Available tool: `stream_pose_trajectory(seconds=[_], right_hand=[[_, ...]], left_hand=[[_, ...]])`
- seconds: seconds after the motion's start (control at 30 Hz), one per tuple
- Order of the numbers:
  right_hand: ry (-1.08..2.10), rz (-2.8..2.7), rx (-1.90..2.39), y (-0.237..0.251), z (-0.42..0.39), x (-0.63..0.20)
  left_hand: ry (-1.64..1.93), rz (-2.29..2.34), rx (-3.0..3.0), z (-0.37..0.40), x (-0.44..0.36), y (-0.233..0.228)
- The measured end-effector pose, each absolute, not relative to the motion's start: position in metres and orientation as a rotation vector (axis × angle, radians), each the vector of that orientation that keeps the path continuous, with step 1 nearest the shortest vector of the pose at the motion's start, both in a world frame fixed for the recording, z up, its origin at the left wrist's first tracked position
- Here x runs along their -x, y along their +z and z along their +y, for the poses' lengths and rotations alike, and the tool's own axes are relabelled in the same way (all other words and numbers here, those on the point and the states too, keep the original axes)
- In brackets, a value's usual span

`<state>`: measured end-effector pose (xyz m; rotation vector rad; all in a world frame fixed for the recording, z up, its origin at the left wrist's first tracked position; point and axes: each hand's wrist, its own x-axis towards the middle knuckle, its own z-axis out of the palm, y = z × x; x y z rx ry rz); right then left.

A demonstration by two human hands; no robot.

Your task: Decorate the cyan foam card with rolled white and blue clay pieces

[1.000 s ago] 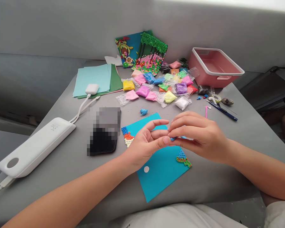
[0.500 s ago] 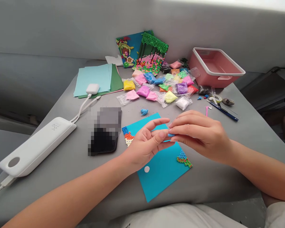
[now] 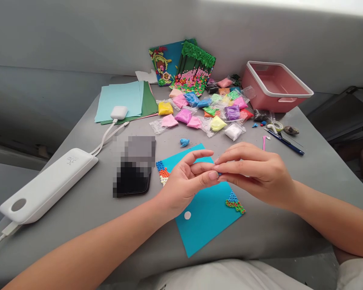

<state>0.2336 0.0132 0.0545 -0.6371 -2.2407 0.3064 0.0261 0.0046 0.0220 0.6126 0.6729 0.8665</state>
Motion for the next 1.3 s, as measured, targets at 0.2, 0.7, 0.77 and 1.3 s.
stream_pose_trajectory(seconds=[0.2, 0.7, 0.77, 1.3], right_hand=[[0.364, -2.23, 0.638, 0.0536, 0.0129, -0.2331], [0.377, -2.246, 0.64, 0.0529, 0.0142, -0.2325], [0.352, -2.252, 0.635, 0.0513, 0.0147, -0.2324], [0.18, -2.286, 0.606, 0.0466, 0.0157, -0.2321]], left_hand=[[0.86, 0.686, -0.613, 0.0045, -0.0257, 0.0207], [0.863, 0.697, -0.631, 0.0026, -0.0263, 0.0212], [0.873, 0.69, -0.639, 0.0025, -0.0268, 0.0208], [0.865, 0.691, -0.659, 0.0018, -0.0271, 0.0164]])
